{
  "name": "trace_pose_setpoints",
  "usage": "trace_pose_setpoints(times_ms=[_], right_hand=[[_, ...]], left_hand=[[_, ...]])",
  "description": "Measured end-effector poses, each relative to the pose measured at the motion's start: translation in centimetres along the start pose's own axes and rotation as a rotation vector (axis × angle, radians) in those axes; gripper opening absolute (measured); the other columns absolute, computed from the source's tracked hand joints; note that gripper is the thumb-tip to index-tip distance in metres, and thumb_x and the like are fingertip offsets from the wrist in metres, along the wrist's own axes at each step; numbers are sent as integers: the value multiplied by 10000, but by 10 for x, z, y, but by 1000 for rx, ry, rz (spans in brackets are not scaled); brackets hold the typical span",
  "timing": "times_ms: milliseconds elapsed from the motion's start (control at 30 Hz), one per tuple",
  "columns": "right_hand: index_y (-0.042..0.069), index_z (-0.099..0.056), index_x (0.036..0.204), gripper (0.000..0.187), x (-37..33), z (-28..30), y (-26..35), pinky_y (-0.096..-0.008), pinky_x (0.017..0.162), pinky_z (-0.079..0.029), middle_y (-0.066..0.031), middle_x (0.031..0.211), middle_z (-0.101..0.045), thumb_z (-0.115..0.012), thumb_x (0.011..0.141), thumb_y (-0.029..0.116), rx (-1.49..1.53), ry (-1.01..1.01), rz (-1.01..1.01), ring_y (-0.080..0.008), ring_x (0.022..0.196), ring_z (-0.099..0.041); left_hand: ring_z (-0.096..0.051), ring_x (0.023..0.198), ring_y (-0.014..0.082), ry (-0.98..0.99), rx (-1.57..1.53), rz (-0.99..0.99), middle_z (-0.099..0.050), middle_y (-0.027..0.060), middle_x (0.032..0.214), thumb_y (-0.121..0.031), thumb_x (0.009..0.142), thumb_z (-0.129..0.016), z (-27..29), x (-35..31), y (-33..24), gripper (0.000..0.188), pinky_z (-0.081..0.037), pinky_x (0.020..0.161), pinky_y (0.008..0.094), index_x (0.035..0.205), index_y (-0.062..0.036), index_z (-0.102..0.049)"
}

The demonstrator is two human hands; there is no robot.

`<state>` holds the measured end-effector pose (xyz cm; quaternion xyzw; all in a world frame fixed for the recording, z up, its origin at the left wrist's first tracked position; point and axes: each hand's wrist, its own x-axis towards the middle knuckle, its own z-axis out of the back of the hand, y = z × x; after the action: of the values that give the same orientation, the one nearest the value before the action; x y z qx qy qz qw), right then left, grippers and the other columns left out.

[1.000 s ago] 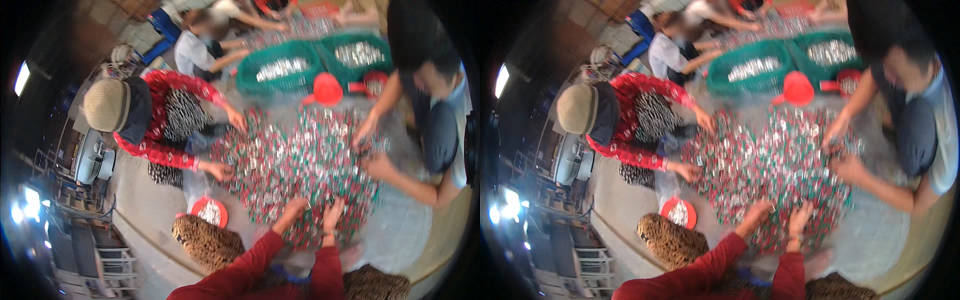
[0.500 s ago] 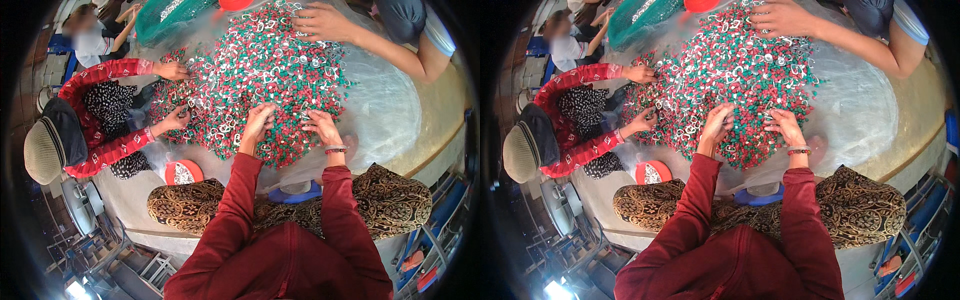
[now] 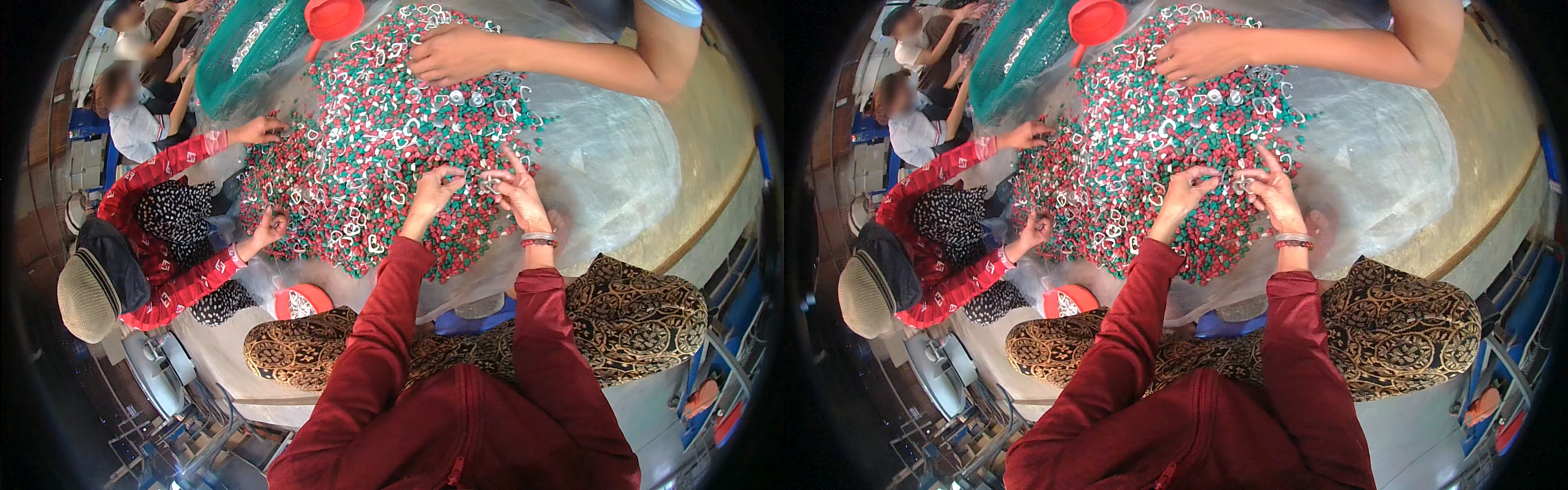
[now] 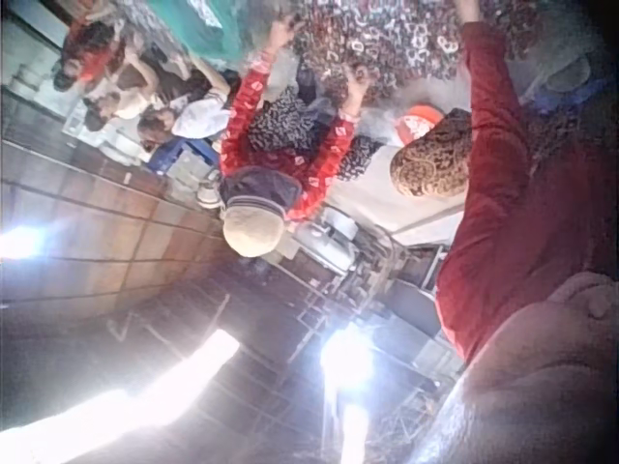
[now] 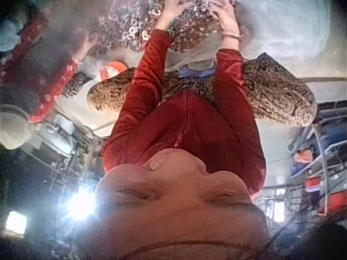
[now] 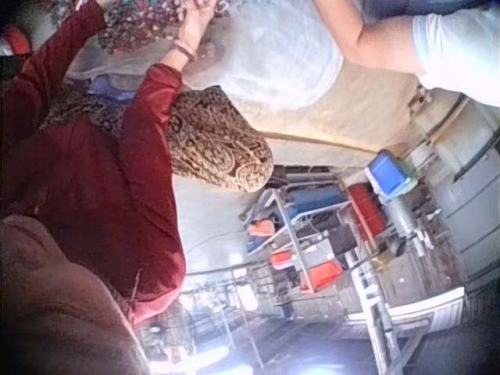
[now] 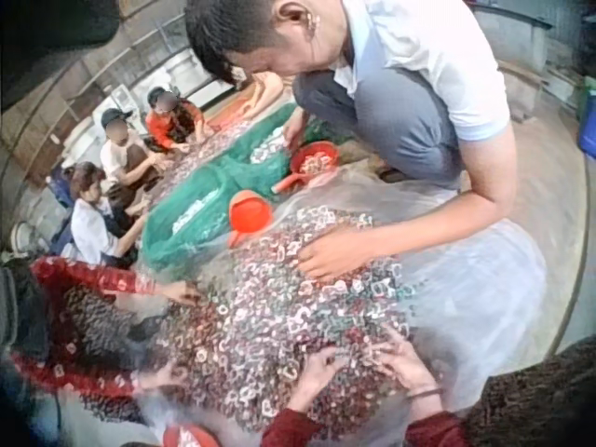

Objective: The person sits on the floor and sorts small red, green, and white plastic pieces by hand, picking them from a large pile and placing them into a red bowl. Other people around the table perform the same sorting task.

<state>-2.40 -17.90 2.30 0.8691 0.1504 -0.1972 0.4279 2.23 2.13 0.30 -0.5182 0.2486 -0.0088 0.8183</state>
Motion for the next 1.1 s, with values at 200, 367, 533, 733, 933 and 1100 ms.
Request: trace_pose_setpoints(times_ms=[200, 367, 533, 733, 933, 1100], right_hand=[[154, -186, 1469, 788, -2, -7, 0, -176, 435, -382, -82, 985, -645, -526, 797, -80, -5, 86, -11, -58, 563, -512], [238, -46, 1486, 965, -5, -15, 7, -225, 494, -457, -122, 1106, -477, -544, 746, -131, -140, 10, 62, -123, 665, -562], [232, -63, 1486, 1024, -3, -32, 0, -277, 565, -523, -107, 997, -426, -547, 690, -194, -403, -30, 89, -150, 686, -589], [298, -12, 1481, 1076, -26, -68, 32, -259, 558, -518, -113, 1071, -390, -531, 683, -205, -394, 202, 43, -139, 681, -596], [254, -48, 1485, 1054, -28, -64, 32, -254, 548, -498, -134, 1068, -448, -554, 669, -182, -482, 45, 138, -152, 654, -613], [209, -60, 1486, 1032, -27, -65, 26, -270, 519, -508, -105, 938, -488, -568, 676, -180, -420, -48, 81, -164, 625, -619]], left_hand=[[-350, 522, 30, 244, -307, 416, -485, -50, 678, -501, 896, -531, -12, -2, -45, 452, -246, 424, 198, 916, -62, -637], [-437, 570, 47, 320, -290, 318, -565, -21, 762, -358, 920, -559, -3, -22, -49, 338, -330, 457, 200, 991, -37, -633], [-605, 764, 133, -70, -99, 61, -665, 56, 900, -278, 915, -573, -5, -32, -22, 304, -479, 729, 269, 1027, -3, -636], [-388, 535, 28, 148, -381, 305, -501, -55, 687, -288, 911, -577, 13, -45, -43, 259, -272, 440, 195, 983, -43, -613], [-366, 535, 10, -12, -648, 209, -489, -71, 713, -176, 871, -639, 14, -60, -58, 160, -247, 451, 173, 976, -67, -590], [-383, 543, 12, -114, -561, 71, -507, -63, 727, -183, 889, -620, 8, -72, -62, 160, -279, 450, 180, 998, -69, -595]])
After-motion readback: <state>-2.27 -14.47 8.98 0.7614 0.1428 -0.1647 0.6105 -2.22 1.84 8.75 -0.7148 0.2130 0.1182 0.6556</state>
